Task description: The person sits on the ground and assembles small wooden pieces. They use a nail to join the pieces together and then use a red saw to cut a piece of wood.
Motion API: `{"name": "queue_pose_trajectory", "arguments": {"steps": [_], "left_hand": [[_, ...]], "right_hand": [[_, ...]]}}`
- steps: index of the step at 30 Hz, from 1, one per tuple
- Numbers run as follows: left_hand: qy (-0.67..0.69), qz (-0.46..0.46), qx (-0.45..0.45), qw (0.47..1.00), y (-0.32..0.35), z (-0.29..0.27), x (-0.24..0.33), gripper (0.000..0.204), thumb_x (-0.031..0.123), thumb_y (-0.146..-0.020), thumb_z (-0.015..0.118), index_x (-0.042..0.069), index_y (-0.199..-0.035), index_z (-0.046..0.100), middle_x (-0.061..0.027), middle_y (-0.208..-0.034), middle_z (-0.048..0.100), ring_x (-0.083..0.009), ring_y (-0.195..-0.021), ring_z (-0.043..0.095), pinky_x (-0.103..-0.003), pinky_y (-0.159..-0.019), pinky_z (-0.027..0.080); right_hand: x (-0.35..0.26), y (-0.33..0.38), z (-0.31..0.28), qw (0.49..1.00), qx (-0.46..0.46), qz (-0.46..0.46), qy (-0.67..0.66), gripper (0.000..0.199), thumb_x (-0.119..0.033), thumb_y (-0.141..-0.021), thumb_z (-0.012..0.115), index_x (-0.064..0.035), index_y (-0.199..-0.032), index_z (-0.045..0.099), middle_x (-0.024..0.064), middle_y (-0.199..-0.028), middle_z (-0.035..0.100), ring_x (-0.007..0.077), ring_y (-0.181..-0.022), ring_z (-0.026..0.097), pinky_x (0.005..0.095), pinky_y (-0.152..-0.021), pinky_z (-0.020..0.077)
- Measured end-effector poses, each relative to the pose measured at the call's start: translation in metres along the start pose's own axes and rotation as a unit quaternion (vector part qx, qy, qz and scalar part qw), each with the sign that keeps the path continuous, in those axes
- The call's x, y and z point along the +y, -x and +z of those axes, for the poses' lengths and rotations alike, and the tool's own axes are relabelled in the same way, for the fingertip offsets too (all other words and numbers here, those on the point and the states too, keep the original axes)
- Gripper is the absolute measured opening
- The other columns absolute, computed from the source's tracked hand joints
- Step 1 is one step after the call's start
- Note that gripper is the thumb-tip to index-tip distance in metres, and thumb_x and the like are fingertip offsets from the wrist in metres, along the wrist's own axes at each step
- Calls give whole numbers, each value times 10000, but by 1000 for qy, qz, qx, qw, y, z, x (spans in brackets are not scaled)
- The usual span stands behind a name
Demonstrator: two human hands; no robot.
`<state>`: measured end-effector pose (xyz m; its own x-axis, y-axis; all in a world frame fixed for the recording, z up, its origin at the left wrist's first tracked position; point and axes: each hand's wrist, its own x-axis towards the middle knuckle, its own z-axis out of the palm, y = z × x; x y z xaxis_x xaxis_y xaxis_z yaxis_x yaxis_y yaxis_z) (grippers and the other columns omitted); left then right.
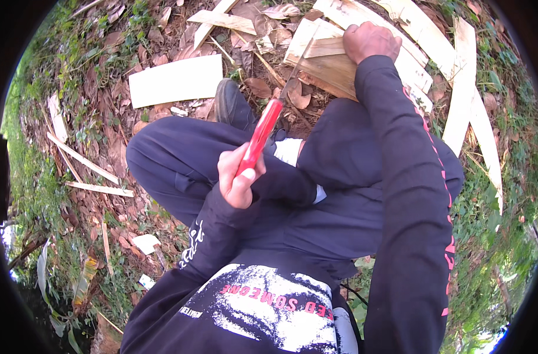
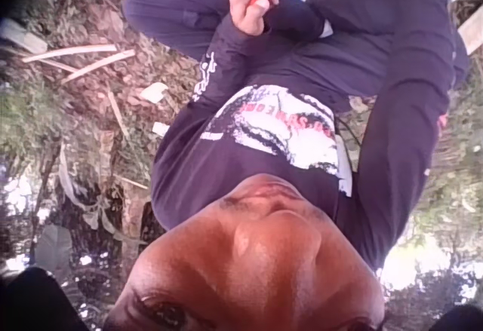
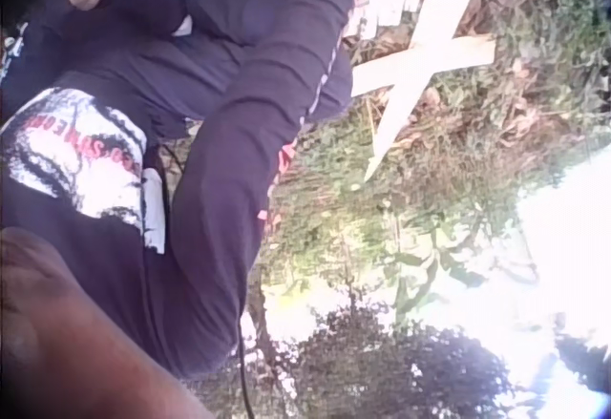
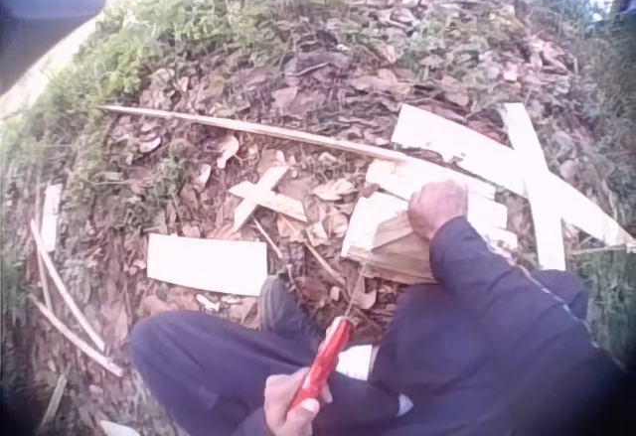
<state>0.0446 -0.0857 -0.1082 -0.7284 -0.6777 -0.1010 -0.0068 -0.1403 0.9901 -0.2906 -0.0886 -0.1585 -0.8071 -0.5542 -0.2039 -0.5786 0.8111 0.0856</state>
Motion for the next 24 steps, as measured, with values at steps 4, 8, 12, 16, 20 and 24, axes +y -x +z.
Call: {"name": "queue_pose_trajectory", "arguments": {"steps": [4,8,12,16,20,24], "left_hand": [[1,-11,-10,1000,-21,5,-4,464,321,-792,527,-106,-959,600,-16,-573,490,-69,-444,377,-246,-437,264],[-23,-4,18,1000,-32,15,-13,432,310,-770,531,-94,-909,589,-7,-560,464,-58,-458,354,-244,-444,245],[52,-57,13,997,-8,4,1,490,411,-804,581,-78,-838,586,-18,-614,493,-45,-465,357,-229,-439,228],[57,-42,28,997,-13,4,3,477,415,-794,580,-61,-800,571,-7,-587,459,-49,-457,336,-237,-439,214],[43,-35,11,998,-14,1,2,458,404,-787,572,-54,-786,562,-6,-585,450,-48,-460,335,-242,-441,210],[12,-58,2,998,-8,0,13,483,408,-781,577,-73,-828,579,-15,-605,475,-45,-463,345,-236,-442,218]], "right_hand": [[-2,1,1,1000,12,-16,-9,465,-319,-885,395,-37,-981,751,215,-957,718,338,-923,675,461,-876,406],[-3,-2,6,1000,12,-12,-27,466,-312,-884,392,-38,-983,756,211,-966,720,336,-928,674,464,-880,402],[2,-2,3,1000,7,-3,-18,466,-314,-883,395,-40,-994,755,209,-969,720,337,-936,675,463,-890,402],[0,-2,6,999,24,-9,-28,475,-320,-883,387,-31,-976,753,239,-965,711,371,-936,676,472,-896,424],[0,-1,7,999,33,-17,-33,475,-317,-883,385,-23,-950,751,249,-949,709,384,-916,675,477,-882,434],[8,-7,15,999,39,-27,-18,477,-321,-884,381,-16,-929,746,244,-926,710,384,-890,674,480,-864,433]]}}
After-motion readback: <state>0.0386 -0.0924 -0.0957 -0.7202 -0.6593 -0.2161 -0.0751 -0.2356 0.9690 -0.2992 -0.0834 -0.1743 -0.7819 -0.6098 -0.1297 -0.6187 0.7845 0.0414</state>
